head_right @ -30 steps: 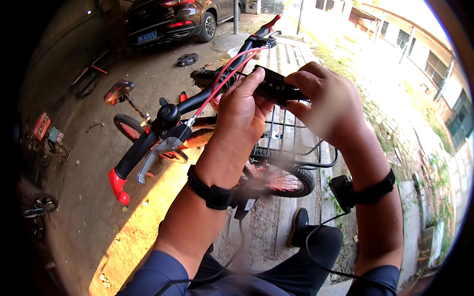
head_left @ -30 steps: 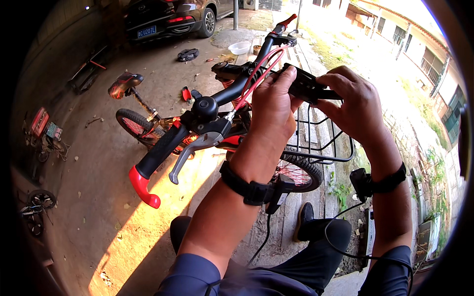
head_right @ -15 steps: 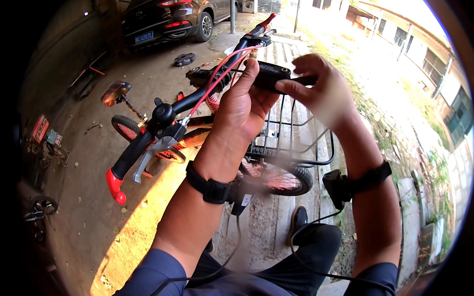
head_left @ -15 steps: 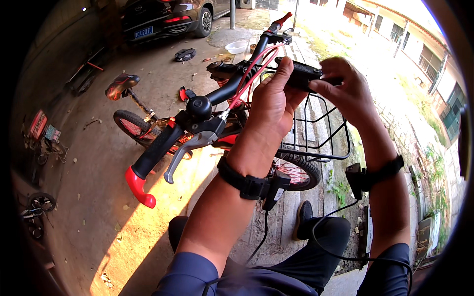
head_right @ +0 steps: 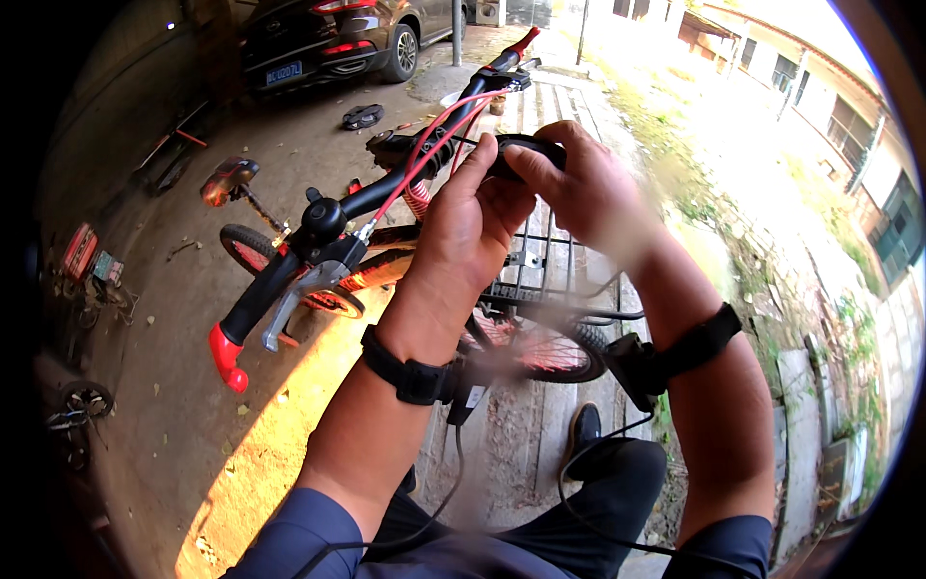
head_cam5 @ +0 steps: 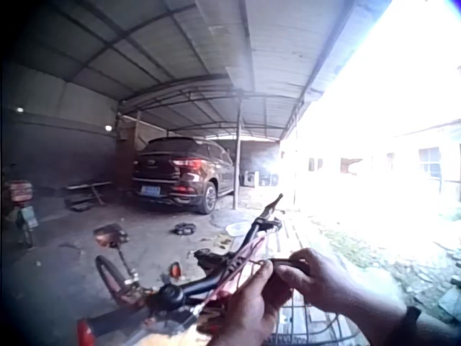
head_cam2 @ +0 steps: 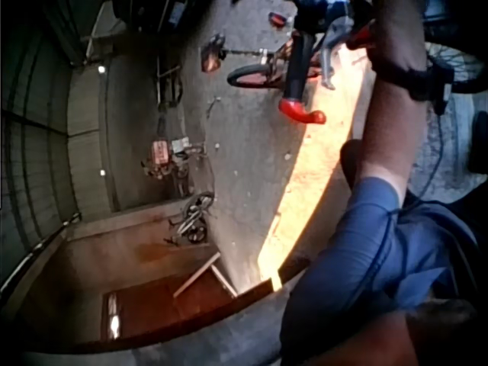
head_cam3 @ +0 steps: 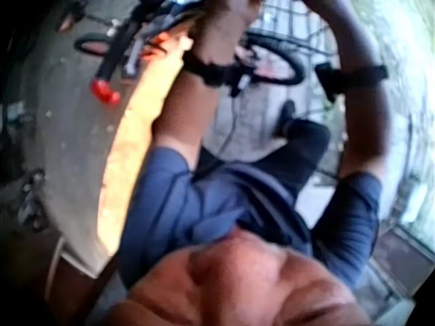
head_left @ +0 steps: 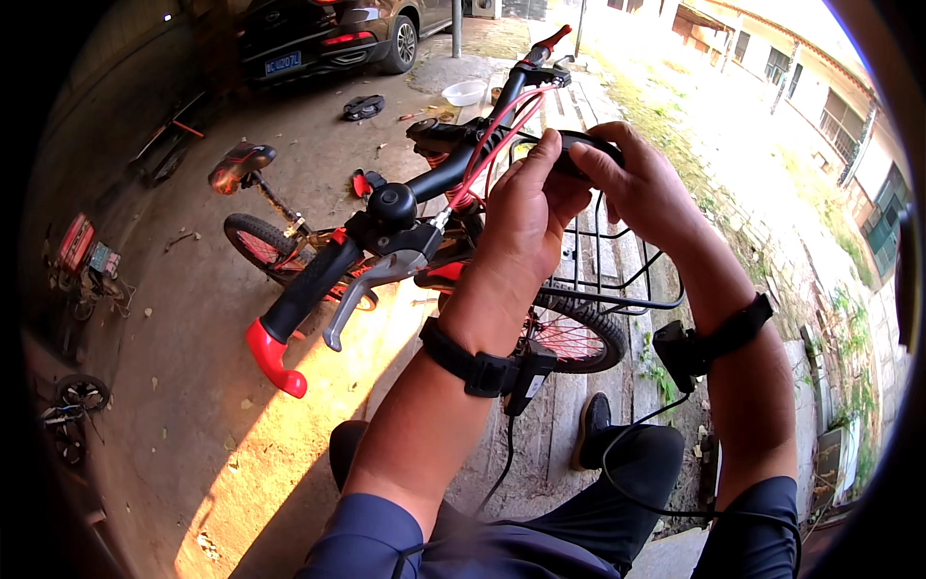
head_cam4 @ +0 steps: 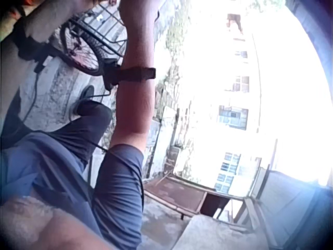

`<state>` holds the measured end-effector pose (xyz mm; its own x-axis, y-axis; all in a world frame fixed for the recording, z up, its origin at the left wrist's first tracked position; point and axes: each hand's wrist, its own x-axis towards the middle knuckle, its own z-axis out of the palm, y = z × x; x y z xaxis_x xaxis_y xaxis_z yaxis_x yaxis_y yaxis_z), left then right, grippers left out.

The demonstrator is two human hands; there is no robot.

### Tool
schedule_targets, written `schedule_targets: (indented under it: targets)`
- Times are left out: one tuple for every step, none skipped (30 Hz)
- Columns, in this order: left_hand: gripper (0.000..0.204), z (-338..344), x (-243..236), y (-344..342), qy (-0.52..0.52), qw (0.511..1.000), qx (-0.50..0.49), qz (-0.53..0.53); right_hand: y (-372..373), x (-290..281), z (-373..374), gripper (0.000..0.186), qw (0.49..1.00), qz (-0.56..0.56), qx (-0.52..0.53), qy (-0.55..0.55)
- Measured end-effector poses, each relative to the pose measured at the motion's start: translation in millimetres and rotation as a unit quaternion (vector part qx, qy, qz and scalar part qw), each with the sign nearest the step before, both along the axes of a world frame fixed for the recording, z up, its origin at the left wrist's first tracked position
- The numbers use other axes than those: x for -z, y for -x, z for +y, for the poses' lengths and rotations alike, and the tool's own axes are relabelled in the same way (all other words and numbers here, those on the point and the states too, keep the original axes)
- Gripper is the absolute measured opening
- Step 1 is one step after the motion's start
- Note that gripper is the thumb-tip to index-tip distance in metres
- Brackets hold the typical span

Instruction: The person adjusts the handlebar and front basket of a red and black bicycle, then attaches a small black device to the handlebar using a strap. The person sits on the ground during the task and later stands to inspect the bicycle.

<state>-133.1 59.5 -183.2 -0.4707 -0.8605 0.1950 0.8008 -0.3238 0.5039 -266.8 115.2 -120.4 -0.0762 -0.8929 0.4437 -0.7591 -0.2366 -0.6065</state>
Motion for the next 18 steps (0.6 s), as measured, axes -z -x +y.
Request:
schedule_targets:
  targets:
    - [0.024, -1.6, 2.8, -2.5, 0.004, 1.0, 0.0, -0.02, 1.2, -5.8, -2.1, 0.052, 0.997, -0.056, -0.017, -0.048]
    - [0.026, -1.4, 3.9, -4.6, 0.007, 0.999, 0.0, -0.039, 0.5, -12.2, -2.4, 0.054, 0.988, -0.112, -0.032, -0.096]
    - [0.03, 0.6, 3.4, -2.1, -0.014, 0.998, -0.03, -0.048, -4.6, -22.8, 0.8, 0.056, 0.986, -0.125, -0.035, -0.102]
    - [0.029, -0.2, 3.9, -2.1, -0.012, 0.999, -0.028, -0.042, -4.3, -28.4, -0.4, 0.052, 0.982, -0.138, -0.042, -0.123]
    - [0.029, -0.3, 1.9, -2.3, -0.009, 0.999, -0.026, -0.035, -0.5, -33.9, -3.0, 0.053, 0.974, -0.153, -0.05, -0.162]
    - [0.028, -0.2, -0.3, -2.3, -0.006, 0.999, -0.024, -0.028, 3.8, -38.5, -5.4, 0.054, 0.963, -0.167, -0.057, -0.201]
    - [0.019, 0.5, -3.1, -0.2, -0.019, 0.999, -0.02, -0.019, 5.7, -41.6, -6.1, 0.058, 0.958, -0.158, -0.022, -0.239]
    - [0.019, 0.2, -4.2, 2.0, -0.008, 1.0, -0.022, -0.013, 9.9, -43.2, -8.8, 0.059, 0.954, -0.159, -0.018, -0.254]
    - [0.019, -0.1, -5.3, 4.0, 0.003, 1.0, -0.023, -0.007, 14.4, -43.6, -12.3, 0.06, 0.95, -0.159, -0.015, -0.269]
    - [0.019, -0.6, -6.3, 5.0, 0.014, 1.0, -0.025, -0.002, 16.9, -44.2, -14.2, 0.061, 0.946, -0.16, -0.011, -0.283]
    - [0.018, -0.2, -8.2, 3.1, 0.017, 0.999, -0.038, -0.016, 14.8, -44.5, -13.5, 0.06, 0.953, -0.141, -0.014, -0.267]
    - [0.018, -1.3, -8.2, 3.0, 0.03, 0.998, -0.047, -0.013, 12.0, -45.4, -10.3, 0.06, 0.96, -0.122, -0.017, -0.251]
    - [0.018, -2.6, -8.5, 4.5, 0.042, 0.998, -0.055, -0.011, 8.8, -45.8, -6.6, 0.059, 0.967, -0.102, -0.021, -0.234]
    - [0.019, -2.4, -9.5, 6.6, 0.054, 0.997, -0.063, -0.007, 4.6, -44.2, -2.3, 0.056, 0.982, -0.03, -0.023, -0.184]
    - [0.019, -2.3, -10.2, 7.9, 0.05, 0.997, -0.064, -0.019, -1.5, -41.4, 3.2, 0.054, 0.99, 0.043, -0.025, -0.132]
    - [0.019, -2.3, -10.9, 9.4, 0.045, 0.996, -0.066, -0.03, -6.0, -38.4, 10.4, 0.053, 0.99, 0.115, -0.028, -0.079]
    - [0.02, -1.1, -14.0, 8.4, 0.041, 0.996, -0.069, -0.043, -10.0, -35.8, 22.0, 0.054, 0.993, 0.118, -0.012, -0.017]
    - [0.02, -2.0, -16.2, 7.9, 0.037, 0.995, -0.075, -0.056, -15.9, -34.5, 28.9, 0.059, 0.967, 0.235, -0.018, 0.094]
